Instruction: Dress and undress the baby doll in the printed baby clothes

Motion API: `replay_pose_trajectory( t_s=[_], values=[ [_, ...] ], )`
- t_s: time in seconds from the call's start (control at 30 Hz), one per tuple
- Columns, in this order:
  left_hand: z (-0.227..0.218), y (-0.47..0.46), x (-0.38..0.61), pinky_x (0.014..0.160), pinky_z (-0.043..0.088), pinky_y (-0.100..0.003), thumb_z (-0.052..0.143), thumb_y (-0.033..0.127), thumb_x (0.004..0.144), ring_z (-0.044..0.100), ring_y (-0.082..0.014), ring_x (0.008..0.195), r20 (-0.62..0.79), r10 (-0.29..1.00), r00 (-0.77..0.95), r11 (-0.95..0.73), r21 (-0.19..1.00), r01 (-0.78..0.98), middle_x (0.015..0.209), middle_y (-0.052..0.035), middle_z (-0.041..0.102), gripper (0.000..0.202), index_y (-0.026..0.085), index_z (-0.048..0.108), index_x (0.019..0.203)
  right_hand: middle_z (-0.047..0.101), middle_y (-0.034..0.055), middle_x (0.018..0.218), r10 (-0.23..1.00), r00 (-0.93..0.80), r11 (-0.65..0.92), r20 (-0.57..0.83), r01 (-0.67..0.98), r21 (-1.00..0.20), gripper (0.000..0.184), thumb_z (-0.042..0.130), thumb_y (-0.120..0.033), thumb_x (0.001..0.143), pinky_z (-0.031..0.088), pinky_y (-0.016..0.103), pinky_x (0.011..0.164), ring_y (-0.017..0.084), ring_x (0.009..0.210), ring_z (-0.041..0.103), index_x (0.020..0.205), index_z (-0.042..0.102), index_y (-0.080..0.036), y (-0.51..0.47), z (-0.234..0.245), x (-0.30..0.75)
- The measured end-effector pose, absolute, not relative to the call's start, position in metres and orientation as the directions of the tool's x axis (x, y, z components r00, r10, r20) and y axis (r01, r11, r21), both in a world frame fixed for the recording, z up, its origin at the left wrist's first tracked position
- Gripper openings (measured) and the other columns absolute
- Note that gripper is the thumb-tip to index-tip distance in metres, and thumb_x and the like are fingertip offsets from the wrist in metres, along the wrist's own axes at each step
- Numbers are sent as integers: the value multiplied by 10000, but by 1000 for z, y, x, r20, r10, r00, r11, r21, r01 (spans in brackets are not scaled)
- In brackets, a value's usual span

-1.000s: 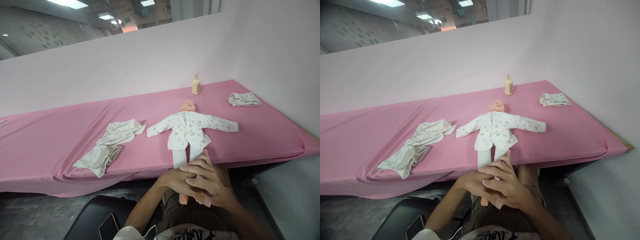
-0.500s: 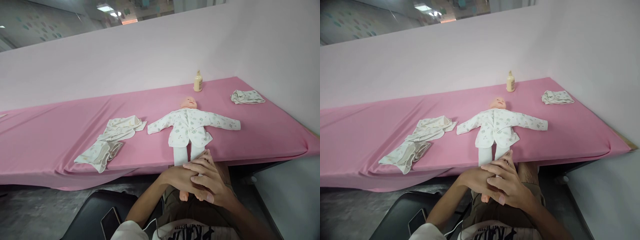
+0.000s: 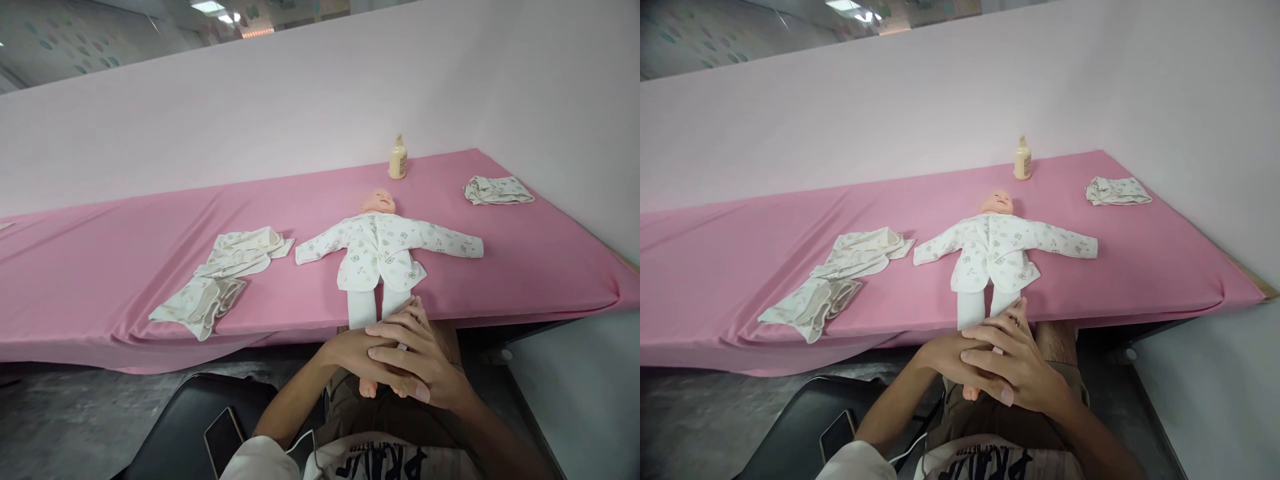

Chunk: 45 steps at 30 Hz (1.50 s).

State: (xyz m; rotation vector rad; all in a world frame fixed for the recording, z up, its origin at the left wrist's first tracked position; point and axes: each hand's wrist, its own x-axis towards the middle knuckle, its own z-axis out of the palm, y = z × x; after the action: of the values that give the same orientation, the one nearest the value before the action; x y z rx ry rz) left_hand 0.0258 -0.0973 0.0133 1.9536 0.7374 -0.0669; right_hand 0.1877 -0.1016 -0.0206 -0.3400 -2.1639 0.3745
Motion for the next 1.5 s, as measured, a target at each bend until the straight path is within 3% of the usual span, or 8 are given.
replay_pose_trajectory(
  t_s=[0.23,0.5,0.73,0.93,1.1,1.17,1.37,1.5],
  values=[
    [9,-100,23,1030,454,-290,604,385,859,600,-175,1109,-355,476,805,-297,796,527,1009,-10,726,214,199,682,930,660,67,1174,363,-516,916,776,44,-399,395,293,-425,1019,425,463,945,239,1040,592,1051,631,-223,-100,-26,187],
    [17,-98,25,1180,265,-306,509,347,928,552,-166,1206,-298,429,853,-390,790,472,926,-28,739,269,132,667,963,672,71,1179,366,-518,914,773,42,-404,335,350,-402,1009,417,487,969,240,1065,597,1010,630,-218,-100,-26,188],
    [22,-95,27,1150,320,-272,548,330,914,533,-159,1231,-323,427,845,-371,789,489,1006,-30,730,254,132,667,1020,680,60,1164,354,-505,920,787,34,-391,293,377,-398,997,437,469,948,253,1044,612,1000,624,-240,-99,-26,188],
    [23,-93,28,1223,164,-322,607,333,872,504,-180,1250,-253,435,864,-419,793,443,909,-12,741,199,158,702,876,686,63,1113,372,-462,916,805,44,-398,291,378,-397,999,471,469,904,246,1012,615,970,619,-236,-102,-25,185],
    [23,-92,28,1096,394,-304,631,376,853,602,-169,1022,-271,442,855,-402,792,459,917,-11,749,229,159,704,847,680,68,1119,378,-456,915,806,51,-401,290,371,-353,1005,468,474,901,243,1018,612,972,628,-222,-103,-26,184],
    [23,-92,28,1068,417,-286,612,380,867,604,-165,1002,-262,431,863,-408,797,446,918,-15,751,240,159,700,835,673,82,1123,372,-452,917,810,42,-398,309,356,-339,1010,464,478,891,243,1025,611,955,627,-201,-103,-27,184],
    [22,-91,28,1230,132,-341,604,365,870,490,-193,1231,-175,436,883,-464,797,386,853,-7,743,217,175,699,823,677,79,1090,374,-430,918,821,47,-394,293,386,-361,1004,483,459,857,244,1006,623,902,610,-202,-103,-26,183],
    [23,-89,30,1227,142,-336,599,380,872,515,-185,1175,-165,392,905,-508,781,363,828,-7,742,255,178,690,747,675,48,1094,396,-431,911,811,79,-404,282,362,-368,1009,495,434,857,234,1007,630,917,597,-243,-104,-25,182]
  ],
)
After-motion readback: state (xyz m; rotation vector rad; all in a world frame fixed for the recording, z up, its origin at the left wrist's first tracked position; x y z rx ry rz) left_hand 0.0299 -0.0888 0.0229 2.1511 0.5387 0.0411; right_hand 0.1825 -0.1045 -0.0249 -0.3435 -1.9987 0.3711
